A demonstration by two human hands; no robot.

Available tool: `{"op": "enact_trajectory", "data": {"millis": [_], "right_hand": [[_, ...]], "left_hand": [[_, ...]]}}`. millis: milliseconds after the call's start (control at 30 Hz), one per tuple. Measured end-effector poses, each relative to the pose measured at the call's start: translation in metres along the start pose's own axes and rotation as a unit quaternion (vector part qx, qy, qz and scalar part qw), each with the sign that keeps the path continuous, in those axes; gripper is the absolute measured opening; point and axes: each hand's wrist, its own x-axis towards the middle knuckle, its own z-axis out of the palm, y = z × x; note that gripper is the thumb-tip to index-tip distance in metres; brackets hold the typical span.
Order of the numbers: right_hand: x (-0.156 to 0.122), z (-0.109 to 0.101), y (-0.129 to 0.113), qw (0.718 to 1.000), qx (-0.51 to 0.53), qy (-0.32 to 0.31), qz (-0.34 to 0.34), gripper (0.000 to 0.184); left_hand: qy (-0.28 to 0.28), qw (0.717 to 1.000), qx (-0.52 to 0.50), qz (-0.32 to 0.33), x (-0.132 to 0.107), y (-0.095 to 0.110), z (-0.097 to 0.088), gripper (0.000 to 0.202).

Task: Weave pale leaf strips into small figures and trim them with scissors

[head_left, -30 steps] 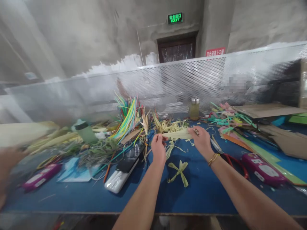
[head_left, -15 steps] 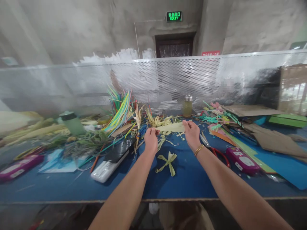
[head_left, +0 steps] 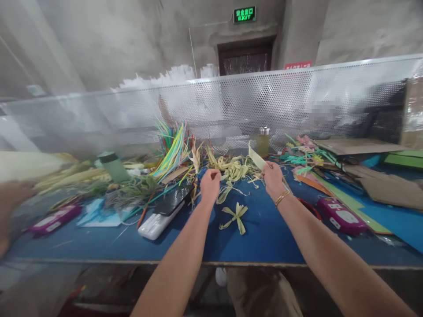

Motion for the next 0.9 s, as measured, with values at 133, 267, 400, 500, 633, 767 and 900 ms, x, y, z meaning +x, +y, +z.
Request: {"op": "enact_trajectory", "data": {"millis": [133,267,400,500,633,767,900], "right_hand": [[-0.003,0.0,-0.008,1.0,-0.013,-0.004,0.013,0.033],[-0.011,0.002,-0.011,0.995,-0.074,-0.059,-0.034,0.033],[-0.017,0.004,-0.008,0.982,-0.123,-0.129,-0.065,0.035],[-0.017,0.0,-0.006,0.97,-0.175,-0.142,-0.089,0.032],[-0.012,-0.006,-0.01,0.955,-0.256,-0.073,-0.128,0.029],[-0.016,-0.005,-0.023,0.952,-0.248,-0.1,-0.15,0.026],[-0.035,0.005,-0.034,0.944,-0.167,-0.27,-0.095,0.036]], "left_hand": [[-0.179,0.951,0.237,0.085,-0.017,0.012,0.0,0.023],[-0.247,0.898,0.36,0.051,-0.025,0.016,0.001,0.017],[-0.226,0.912,0.342,0.029,-0.022,0.011,0.001,0.012],[-0.141,0.964,0.223,0.039,-0.017,0.007,0.0,0.013],[-0.047,0.998,-0.034,-0.022,-0.009,0.008,0.002,0.01],[-0.09,0.935,-0.3,-0.164,-0.006,0.014,0.008,0.009],[-0.162,0.908,-0.348,-0.169,-0.012,0.017,0.015,0.018]]}}
